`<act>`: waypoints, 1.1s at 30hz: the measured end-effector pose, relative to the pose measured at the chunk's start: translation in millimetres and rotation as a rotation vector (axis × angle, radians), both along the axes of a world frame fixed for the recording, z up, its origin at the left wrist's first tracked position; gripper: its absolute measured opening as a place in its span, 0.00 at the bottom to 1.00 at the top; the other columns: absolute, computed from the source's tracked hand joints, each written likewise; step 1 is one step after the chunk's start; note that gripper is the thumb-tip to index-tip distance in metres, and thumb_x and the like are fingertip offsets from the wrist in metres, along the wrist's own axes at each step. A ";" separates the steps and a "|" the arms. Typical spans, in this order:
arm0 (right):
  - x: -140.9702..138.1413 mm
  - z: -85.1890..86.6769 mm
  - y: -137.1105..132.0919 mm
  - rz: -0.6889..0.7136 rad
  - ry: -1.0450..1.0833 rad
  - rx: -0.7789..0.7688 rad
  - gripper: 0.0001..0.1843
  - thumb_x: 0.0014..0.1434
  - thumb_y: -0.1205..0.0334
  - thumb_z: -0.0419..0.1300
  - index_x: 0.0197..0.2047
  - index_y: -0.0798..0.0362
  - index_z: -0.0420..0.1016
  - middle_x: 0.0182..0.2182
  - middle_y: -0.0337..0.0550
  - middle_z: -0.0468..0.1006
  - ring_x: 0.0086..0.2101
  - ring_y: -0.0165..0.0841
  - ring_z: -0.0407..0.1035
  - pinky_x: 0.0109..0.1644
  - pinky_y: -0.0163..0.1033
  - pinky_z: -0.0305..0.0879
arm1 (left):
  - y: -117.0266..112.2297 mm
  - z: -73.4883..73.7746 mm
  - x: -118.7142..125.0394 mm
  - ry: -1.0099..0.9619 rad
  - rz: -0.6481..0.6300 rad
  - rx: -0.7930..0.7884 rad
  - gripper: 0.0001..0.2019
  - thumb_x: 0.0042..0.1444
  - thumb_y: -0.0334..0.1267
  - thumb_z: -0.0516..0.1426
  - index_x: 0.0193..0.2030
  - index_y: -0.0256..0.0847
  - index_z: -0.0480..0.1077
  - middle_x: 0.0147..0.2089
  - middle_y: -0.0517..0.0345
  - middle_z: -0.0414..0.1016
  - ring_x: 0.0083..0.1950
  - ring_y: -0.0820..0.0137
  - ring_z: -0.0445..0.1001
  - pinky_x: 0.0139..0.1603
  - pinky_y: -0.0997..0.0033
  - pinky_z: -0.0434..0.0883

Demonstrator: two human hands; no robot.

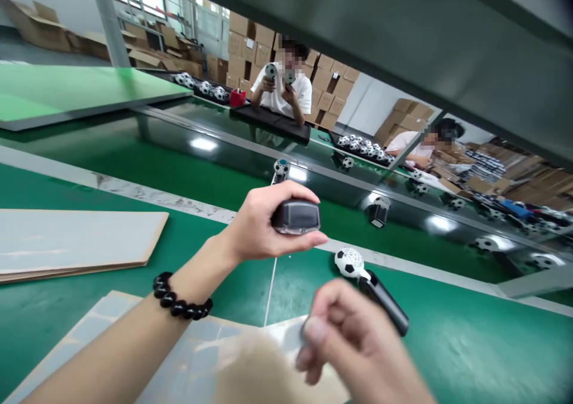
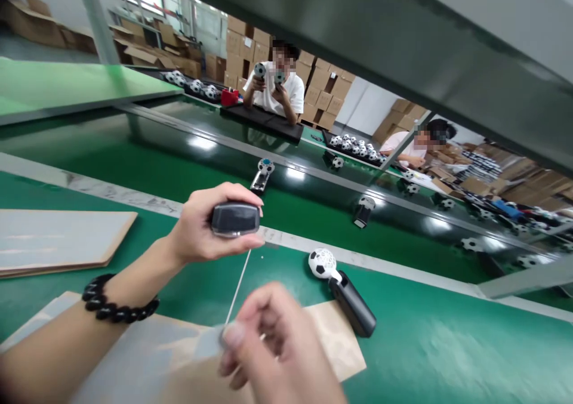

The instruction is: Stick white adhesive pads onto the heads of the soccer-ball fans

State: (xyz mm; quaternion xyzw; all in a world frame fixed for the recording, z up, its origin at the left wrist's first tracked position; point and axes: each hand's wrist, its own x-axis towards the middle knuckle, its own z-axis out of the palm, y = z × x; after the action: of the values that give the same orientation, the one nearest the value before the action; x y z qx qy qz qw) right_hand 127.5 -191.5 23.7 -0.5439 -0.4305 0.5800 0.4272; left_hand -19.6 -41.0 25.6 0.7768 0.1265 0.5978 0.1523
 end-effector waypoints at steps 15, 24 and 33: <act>7.1 53.2 44.9 -0.113 -0.170 0.455 0.07 0.59 0.58 0.68 0.31 0.50 0.78 0.20 0.33 0.79 0.16 0.27 0.74 0.20 0.27 0.72 | -8.1 13.1 -5.8 0.231 0.004 0.268 0.14 0.62 0.49 0.59 0.45 0.41 0.69 0.36 0.52 0.82 0.32 0.68 0.81 0.31 0.73 0.76; 7.3 53.1 43.7 -0.103 -0.148 0.422 0.07 0.59 0.59 0.69 0.31 0.50 0.77 0.20 0.32 0.79 0.17 0.26 0.73 0.21 0.25 0.72 | -9.5 12.0 -4.7 0.235 0.006 0.261 0.13 0.62 0.48 0.59 0.45 0.41 0.69 0.35 0.53 0.82 0.32 0.68 0.81 0.31 0.73 0.75; 7.7 53.8 45.9 -0.100 -0.218 0.456 0.09 0.58 0.57 0.69 0.30 0.50 0.76 0.18 0.33 0.78 0.15 0.28 0.73 0.19 0.27 0.72 | -9.9 12.7 -5.2 0.229 0.011 0.269 0.13 0.61 0.48 0.59 0.44 0.42 0.69 0.36 0.53 0.82 0.31 0.67 0.81 0.30 0.72 0.76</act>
State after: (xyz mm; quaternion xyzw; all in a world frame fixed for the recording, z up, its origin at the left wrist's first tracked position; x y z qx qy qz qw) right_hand 135.2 -145.6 77.6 -0.5136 -0.5662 0.3838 0.5180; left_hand -24.8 -50.9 38.3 0.8525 0.0661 0.5178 0.0285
